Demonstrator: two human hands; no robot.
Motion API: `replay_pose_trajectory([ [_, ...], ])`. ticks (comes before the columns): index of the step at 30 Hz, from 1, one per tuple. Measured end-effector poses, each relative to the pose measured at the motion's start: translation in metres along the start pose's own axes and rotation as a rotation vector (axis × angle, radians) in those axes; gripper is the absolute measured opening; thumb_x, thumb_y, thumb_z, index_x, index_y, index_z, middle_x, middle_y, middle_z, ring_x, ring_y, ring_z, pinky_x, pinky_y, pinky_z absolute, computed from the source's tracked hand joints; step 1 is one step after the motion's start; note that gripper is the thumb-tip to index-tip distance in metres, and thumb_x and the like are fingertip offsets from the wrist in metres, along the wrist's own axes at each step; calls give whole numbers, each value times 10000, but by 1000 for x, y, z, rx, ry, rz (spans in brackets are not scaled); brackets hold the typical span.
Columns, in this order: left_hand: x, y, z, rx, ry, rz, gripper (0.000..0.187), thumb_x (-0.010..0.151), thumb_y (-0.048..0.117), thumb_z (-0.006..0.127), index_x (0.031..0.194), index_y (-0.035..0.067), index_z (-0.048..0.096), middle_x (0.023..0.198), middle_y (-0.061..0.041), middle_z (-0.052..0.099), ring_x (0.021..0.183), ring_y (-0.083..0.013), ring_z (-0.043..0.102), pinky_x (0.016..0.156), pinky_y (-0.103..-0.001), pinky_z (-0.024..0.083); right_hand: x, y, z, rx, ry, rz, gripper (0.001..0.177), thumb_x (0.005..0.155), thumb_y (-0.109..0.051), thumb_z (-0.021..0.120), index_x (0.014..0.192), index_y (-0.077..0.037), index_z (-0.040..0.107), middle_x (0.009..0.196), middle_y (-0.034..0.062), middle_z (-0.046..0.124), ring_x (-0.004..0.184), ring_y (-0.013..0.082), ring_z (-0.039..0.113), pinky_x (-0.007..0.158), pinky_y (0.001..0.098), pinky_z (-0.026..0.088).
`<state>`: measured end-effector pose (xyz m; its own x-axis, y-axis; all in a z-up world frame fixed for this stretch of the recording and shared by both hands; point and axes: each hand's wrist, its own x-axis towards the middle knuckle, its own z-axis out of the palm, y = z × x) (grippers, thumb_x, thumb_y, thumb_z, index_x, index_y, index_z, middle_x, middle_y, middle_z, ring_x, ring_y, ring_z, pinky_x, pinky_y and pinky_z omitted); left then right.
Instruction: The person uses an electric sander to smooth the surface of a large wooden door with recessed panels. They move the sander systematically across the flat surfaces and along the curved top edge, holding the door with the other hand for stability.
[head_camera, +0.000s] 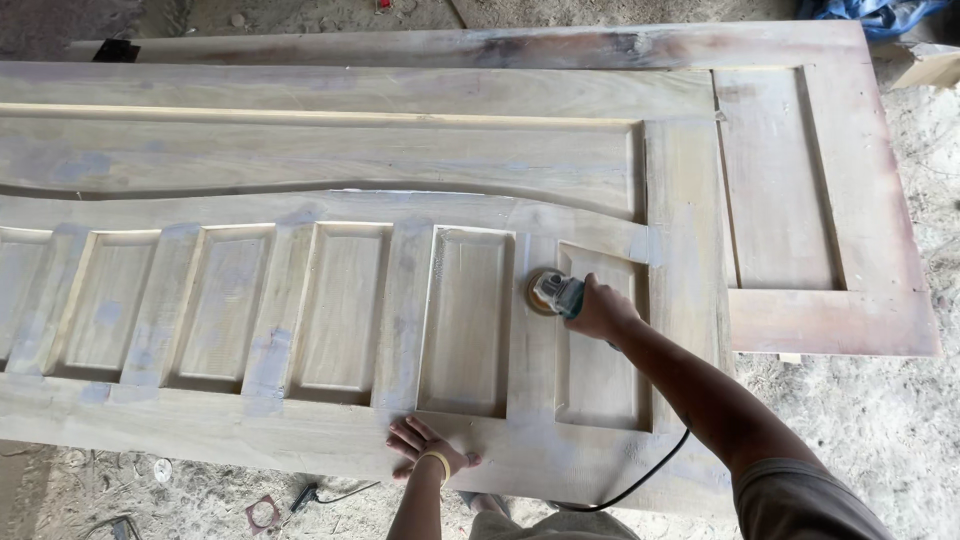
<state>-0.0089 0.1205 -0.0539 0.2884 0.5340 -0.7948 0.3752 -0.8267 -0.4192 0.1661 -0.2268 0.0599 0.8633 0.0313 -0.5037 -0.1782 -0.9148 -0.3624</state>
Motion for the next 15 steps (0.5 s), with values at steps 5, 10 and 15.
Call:
replay_pose_trajectory([
  [5, -5, 2, -10, -55, 28, 36, 1745, 643, 860, 796, 1505, -65, -407, 1563, -382, -420, 1441, -542, -351, 1146, -679, -91, -43, 4, 31, -67, -97, -109, 732, 771, -382, 806, 1269, -3, 425, 1036, 202, 705, 924, 341, 747, 749, 428, 659],
  [10, -9, -1, -7, 249, -2, -20, 1670, 642, 919, 677, 1518, -60, -355, 1585, -382, -365, 1465, -547, -322, 1158, -698, -49, -81, -1, 72, -138, -209, -263, 763, 752, -339, 830, 1286, 5, 407, 1042, 191, 677, 897, 320, 748, 731, 414, 673],
  [15, 0, 2, -4, 80, -3, -9, 1663, 687, 919, 690, 1515, -42, -385, 1586, -378, -386, 1446, -499, -397, 1166, -646, -150, -62, -15, 63, -123, -190, -235, 757, 796, -361, 802, 1314, 8, 393, 1030, 196, 690, 889, 321, 749, 723, 414, 667],
])
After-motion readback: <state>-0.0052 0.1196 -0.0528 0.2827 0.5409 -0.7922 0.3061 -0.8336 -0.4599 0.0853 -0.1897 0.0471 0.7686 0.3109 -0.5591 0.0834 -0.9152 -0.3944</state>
